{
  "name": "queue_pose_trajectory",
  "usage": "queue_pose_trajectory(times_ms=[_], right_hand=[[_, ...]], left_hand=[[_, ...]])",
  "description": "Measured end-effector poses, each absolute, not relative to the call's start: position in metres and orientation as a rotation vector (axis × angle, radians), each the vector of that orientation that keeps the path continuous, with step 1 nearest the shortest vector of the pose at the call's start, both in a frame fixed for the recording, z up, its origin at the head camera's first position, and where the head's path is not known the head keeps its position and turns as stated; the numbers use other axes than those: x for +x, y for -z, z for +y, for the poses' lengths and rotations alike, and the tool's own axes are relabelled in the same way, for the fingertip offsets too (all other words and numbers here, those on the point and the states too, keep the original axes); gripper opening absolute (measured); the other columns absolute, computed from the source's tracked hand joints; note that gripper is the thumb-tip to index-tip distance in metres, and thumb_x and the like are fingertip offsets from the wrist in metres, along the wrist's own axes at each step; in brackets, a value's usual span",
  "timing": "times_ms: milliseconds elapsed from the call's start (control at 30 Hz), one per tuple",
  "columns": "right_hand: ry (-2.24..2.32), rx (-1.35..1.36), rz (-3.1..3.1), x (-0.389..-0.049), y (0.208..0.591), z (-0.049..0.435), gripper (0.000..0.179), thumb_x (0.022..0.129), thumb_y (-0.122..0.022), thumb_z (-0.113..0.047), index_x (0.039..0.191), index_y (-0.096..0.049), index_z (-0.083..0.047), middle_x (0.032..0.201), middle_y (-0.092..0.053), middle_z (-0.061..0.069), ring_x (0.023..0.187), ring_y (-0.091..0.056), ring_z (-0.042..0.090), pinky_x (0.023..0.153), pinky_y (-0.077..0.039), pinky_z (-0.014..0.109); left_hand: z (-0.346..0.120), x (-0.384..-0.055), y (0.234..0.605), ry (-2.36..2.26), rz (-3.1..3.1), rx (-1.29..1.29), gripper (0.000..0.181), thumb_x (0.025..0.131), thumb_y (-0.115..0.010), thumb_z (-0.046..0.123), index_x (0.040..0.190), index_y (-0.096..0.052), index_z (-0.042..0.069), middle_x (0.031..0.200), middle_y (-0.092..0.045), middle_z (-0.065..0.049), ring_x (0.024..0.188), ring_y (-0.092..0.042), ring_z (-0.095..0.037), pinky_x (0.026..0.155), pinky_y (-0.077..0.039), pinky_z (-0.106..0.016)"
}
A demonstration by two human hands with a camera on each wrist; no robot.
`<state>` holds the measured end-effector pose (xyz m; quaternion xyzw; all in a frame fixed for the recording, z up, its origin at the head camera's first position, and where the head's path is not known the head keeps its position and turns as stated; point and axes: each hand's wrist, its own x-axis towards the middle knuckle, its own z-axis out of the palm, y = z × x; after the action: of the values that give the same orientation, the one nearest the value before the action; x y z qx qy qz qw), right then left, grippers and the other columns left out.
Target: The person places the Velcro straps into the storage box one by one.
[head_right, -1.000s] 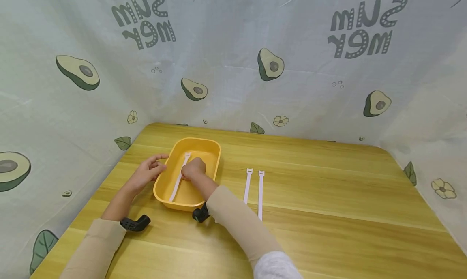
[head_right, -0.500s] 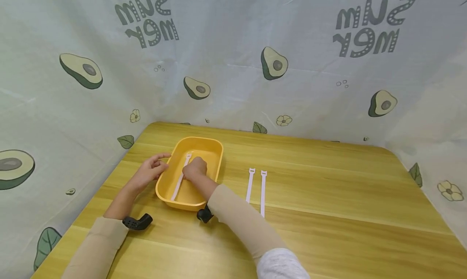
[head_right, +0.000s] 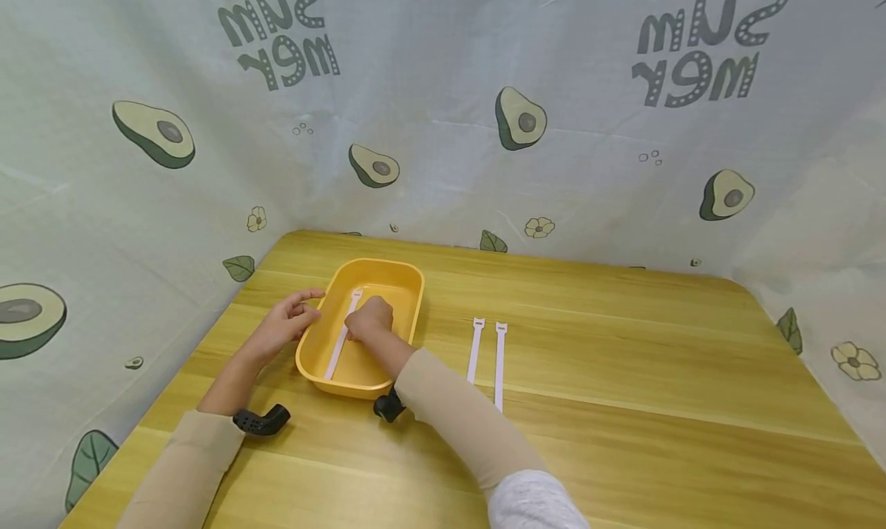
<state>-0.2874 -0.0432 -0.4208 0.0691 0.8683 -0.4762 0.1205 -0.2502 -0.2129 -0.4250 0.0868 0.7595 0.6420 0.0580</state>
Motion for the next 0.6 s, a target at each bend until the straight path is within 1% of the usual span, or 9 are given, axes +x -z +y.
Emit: queue_pose_trajectory(times_ms=[133,300,367,433,500,600], right_hand=[[1.434,0.207,2.52,-0.285,0.419,-0.042,0.017,0.083,-0.068,0.0,0.066,-0.07,0.0,0.051,-0.063,0.006,0.041,-0.06,0.011,0.043,-0.047,0.018],[1.371,0.139,2.573,-0.277,0.412,-0.035,0.021,0.084,-0.066,-0.007,0.065,-0.071,-0.002,0.056,-0.065,0.008,0.046,-0.06,0.015,0.044,-0.042,0.019],[1.382,0.097,2.557,-0.274,0.409,-0.032,0.021,0.087,-0.065,-0.009,0.068,-0.072,-0.001,0.061,-0.067,0.011,0.05,-0.062,0.018,0.046,-0.045,0.021],[1.457,0.074,2.512,-0.273,0.405,-0.029,0.02,0.089,-0.063,-0.009,0.074,-0.071,0.001,0.067,-0.068,0.013,0.057,-0.066,0.022,0.051,-0.051,0.024],[1.55,0.053,2.459,-0.272,0.4,-0.025,0.016,0.09,-0.061,-0.007,0.08,-0.069,0.003,0.072,-0.069,0.015,0.064,-0.069,0.026,0.059,-0.056,0.029],[1.679,0.005,2.385,-0.274,0.393,-0.016,0.012,0.089,-0.058,-0.004,0.088,-0.067,0.005,0.077,-0.068,0.015,0.065,-0.068,0.025,0.066,-0.058,0.033]], left_hand=[[-0.212,-0.249,0.425,-1.952,2.298,0.272,0.045,0.099,-0.052,0.005,0.139,-0.039,-0.009,0.09,-0.055,-0.017,0.062,-0.049,-0.01,0.055,-0.046,-0.022],[-0.212,-0.248,0.424,-1.94,2.3,0.269,0.044,0.099,-0.052,0.004,0.139,-0.039,-0.009,0.088,-0.055,-0.016,0.064,-0.051,-0.012,0.057,-0.048,-0.023],[-0.212,-0.246,0.425,-1.938,2.302,0.255,0.044,0.099,-0.052,0.004,0.139,-0.039,-0.008,0.09,-0.056,-0.016,0.066,-0.052,-0.013,0.058,-0.049,-0.023],[-0.212,-0.245,0.425,-1.934,2.309,0.235,0.044,0.099,-0.052,0.004,0.139,-0.04,-0.007,0.091,-0.056,-0.018,0.067,-0.053,-0.014,0.059,-0.05,-0.024],[-0.212,-0.245,0.425,-1.922,2.319,0.232,0.044,0.099,-0.053,0.006,0.14,-0.04,-0.006,0.093,-0.056,-0.019,0.067,-0.053,-0.015,0.059,-0.05,-0.024],[-0.212,-0.246,0.425,-1.909,2.326,0.227,0.044,0.1,-0.053,0.007,0.14,-0.041,-0.005,0.093,-0.055,-0.02,0.066,-0.052,-0.014,0.058,-0.048,-0.024]])
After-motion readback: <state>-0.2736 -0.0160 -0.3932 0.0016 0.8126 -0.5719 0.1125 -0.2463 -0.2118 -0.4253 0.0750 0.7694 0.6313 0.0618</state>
